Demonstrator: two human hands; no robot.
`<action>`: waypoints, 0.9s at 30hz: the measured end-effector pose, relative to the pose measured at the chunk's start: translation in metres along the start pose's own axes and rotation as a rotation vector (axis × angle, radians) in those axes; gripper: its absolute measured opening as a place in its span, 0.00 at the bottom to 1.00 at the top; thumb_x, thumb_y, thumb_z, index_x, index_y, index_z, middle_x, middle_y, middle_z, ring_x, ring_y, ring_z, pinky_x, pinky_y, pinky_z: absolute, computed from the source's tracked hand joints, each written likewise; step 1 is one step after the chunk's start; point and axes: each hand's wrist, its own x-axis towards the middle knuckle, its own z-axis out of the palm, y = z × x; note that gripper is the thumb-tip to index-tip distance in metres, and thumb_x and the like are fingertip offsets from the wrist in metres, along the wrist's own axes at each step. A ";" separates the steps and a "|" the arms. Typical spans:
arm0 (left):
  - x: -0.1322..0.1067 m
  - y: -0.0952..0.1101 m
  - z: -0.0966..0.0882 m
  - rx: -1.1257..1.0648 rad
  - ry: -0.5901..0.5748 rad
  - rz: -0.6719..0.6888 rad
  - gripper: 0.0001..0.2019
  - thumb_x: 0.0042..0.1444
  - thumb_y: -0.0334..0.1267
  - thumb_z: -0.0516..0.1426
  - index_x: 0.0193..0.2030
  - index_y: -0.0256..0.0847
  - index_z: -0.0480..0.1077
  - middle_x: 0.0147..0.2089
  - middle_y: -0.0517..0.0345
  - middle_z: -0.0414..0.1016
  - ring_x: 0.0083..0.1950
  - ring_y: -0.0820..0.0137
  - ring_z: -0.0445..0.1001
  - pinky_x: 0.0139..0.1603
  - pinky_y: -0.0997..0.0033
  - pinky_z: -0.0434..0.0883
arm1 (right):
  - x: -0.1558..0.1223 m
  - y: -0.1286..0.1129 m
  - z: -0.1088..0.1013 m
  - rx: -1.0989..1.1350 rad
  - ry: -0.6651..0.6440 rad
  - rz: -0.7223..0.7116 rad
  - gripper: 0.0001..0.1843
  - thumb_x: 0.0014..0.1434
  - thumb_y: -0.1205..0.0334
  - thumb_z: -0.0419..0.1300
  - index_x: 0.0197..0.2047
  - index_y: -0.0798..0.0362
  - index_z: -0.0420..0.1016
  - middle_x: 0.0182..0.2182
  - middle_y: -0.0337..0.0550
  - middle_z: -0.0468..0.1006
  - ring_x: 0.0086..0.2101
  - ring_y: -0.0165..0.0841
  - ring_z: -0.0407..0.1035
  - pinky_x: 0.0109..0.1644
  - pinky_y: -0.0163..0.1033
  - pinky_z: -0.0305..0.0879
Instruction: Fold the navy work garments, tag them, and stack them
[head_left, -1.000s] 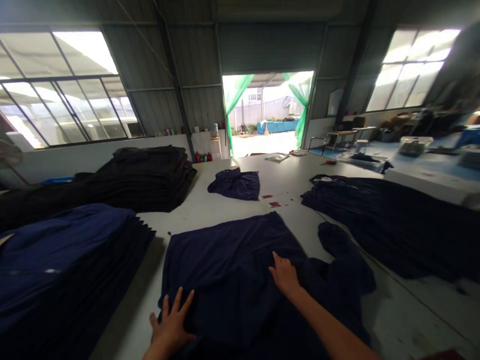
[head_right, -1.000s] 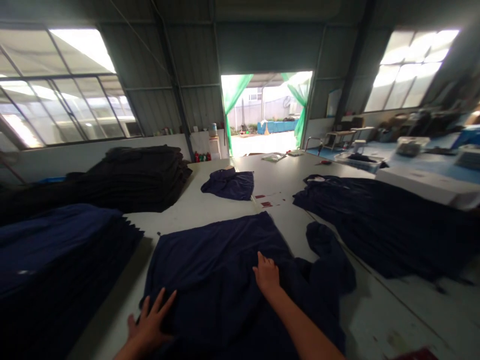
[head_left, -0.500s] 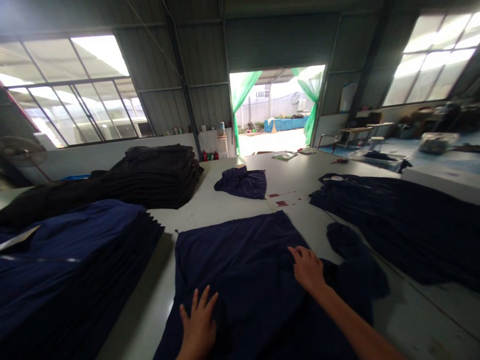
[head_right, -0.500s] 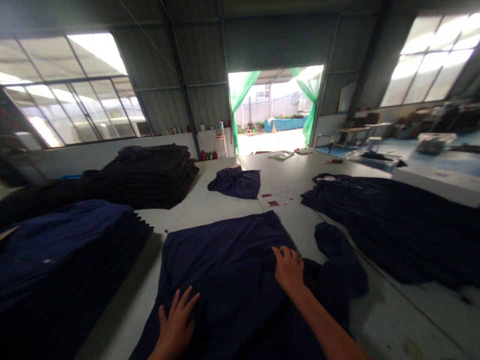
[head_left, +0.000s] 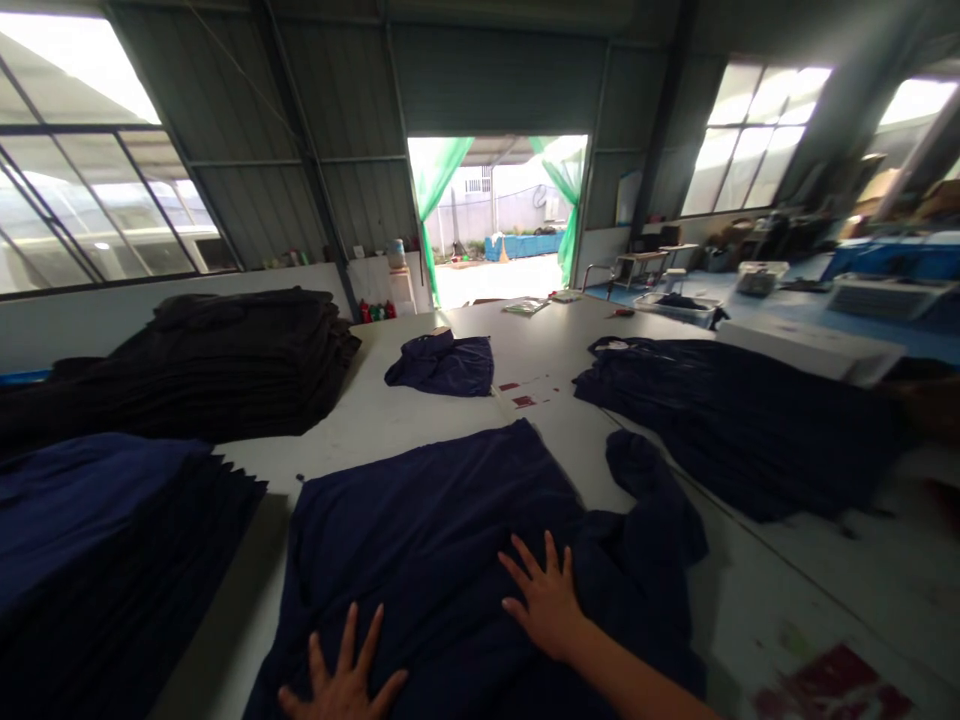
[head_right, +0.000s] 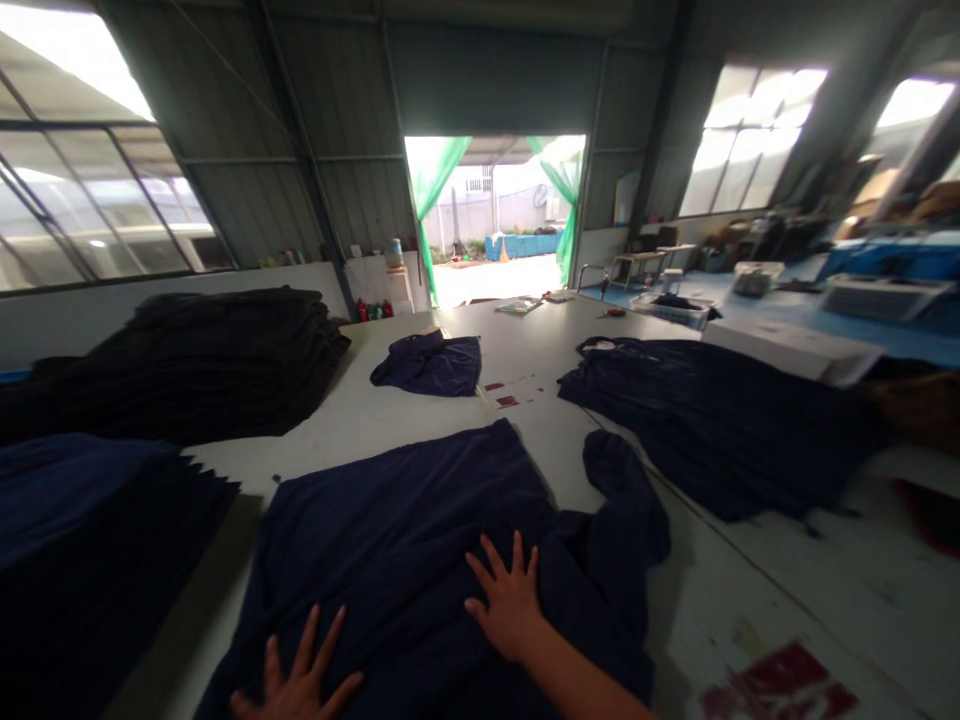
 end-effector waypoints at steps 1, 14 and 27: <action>0.008 -0.009 -0.002 -0.003 -0.018 0.008 0.31 0.49 0.60 0.45 0.61 0.67 0.42 0.69 0.70 0.36 0.66 0.42 0.30 0.52 0.25 0.39 | 0.004 -0.009 0.004 0.005 -0.004 0.011 0.33 0.54 0.35 0.40 0.62 0.29 0.43 0.65 0.26 0.35 0.60 0.59 0.19 0.55 0.69 0.15; 0.001 0.127 -0.067 -0.135 -0.201 0.286 0.34 0.49 0.42 0.49 0.63 0.59 0.42 0.69 0.67 0.31 0.67 0.51 0.27 0.57 0.31 0.39 | -0.008 0.017 -0.046 0.040 0.025 -0.145 0.28 0.58 0.48 0.47 0.61 0.34 0.49 0.64 0.32 0.42 0.62 0.47 0.25 0.58 0.65 0.18; -0.036 0.210 -0.057 -0.062 -0.332 0.343 0.36 0.44 0.37 0.53 0.62 0.54 0.50 0.69 0.58 0.35 0.67 0.49 0.29 0.56 0.29 0.34 | -0.080 0.098 -0.047 0.061 -0.016 0.209 0.28 0.51 0.54 0.55 0.57 0.40 0.62 0.60 0.41 0.57 0.58 0.56 0.48 0.55 0.63 0.48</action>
